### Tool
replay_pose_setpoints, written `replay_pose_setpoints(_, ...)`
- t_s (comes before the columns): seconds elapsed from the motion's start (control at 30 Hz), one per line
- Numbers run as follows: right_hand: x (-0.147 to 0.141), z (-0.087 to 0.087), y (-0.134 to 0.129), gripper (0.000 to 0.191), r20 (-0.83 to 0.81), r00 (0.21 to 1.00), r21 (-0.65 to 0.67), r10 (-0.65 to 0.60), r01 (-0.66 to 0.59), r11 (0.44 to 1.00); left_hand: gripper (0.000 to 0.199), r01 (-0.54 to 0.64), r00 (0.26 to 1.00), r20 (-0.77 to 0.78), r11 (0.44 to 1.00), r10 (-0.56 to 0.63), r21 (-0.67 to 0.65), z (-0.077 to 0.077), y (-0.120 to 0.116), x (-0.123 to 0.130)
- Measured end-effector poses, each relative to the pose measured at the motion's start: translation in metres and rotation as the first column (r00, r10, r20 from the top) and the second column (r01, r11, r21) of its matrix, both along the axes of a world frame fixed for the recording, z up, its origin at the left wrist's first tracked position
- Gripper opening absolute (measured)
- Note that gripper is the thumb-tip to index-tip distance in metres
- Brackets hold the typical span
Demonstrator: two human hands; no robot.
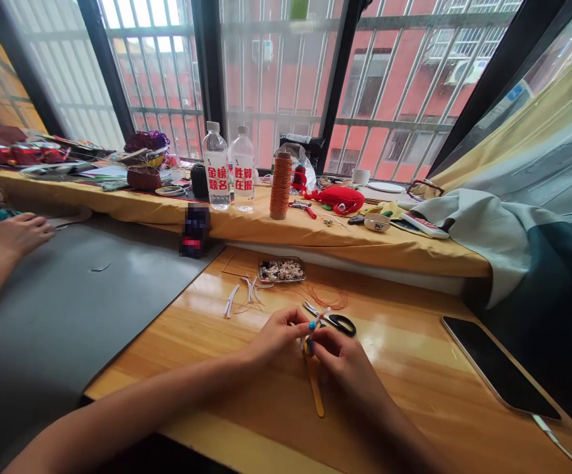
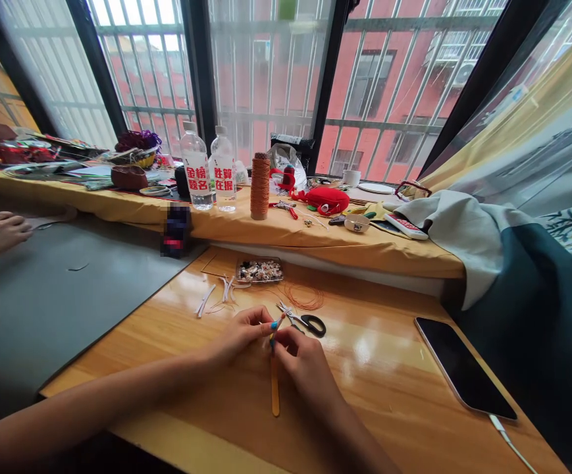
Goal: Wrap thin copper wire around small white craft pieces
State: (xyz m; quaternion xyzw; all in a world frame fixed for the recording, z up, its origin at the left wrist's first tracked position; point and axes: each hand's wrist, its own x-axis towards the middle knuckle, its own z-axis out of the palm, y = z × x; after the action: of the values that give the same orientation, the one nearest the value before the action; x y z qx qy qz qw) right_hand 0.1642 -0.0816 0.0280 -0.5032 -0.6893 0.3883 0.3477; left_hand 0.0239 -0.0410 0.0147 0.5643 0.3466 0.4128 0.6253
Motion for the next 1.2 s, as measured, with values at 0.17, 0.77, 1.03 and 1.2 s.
replay_pose_setpoints(0.17,0.006,-0.001,0.0,0.019,0.311,0.942,0.264,-0.13,0.046,0.963,0.03,0.033,0.999,0.021,0.999,-0.034,0.035,0.005,-0.002,0.0)
replay_pose_setpoints(0.77,0.057,0.012,0.014,0.028,0.662,0.573,0.712,-0.483,-0.281,0.643,0.02,0.515,0.857,0.185,0.823,-0.481,-0.242,0.013,-0.004,-0.01)
replay_pose_setpoints(1.03,0.058,-0.005,0.022,0.027,0.597,0.562,0.758,-0.573,-0.162,0.631,0.022,0.446,0.892,0.187,0.866,-0.411,-0.227,0.012,-0.004,-0.01)
replay_pose_setpoints(1.2,0.094,0.005,0.035,0.03,0.593,0.364,0.777,-0.718,-0.025,0.629,0.021,0.381,0.921,0.163,0.903,-0.353,-0.2,0.01,-0.001,-0.011)
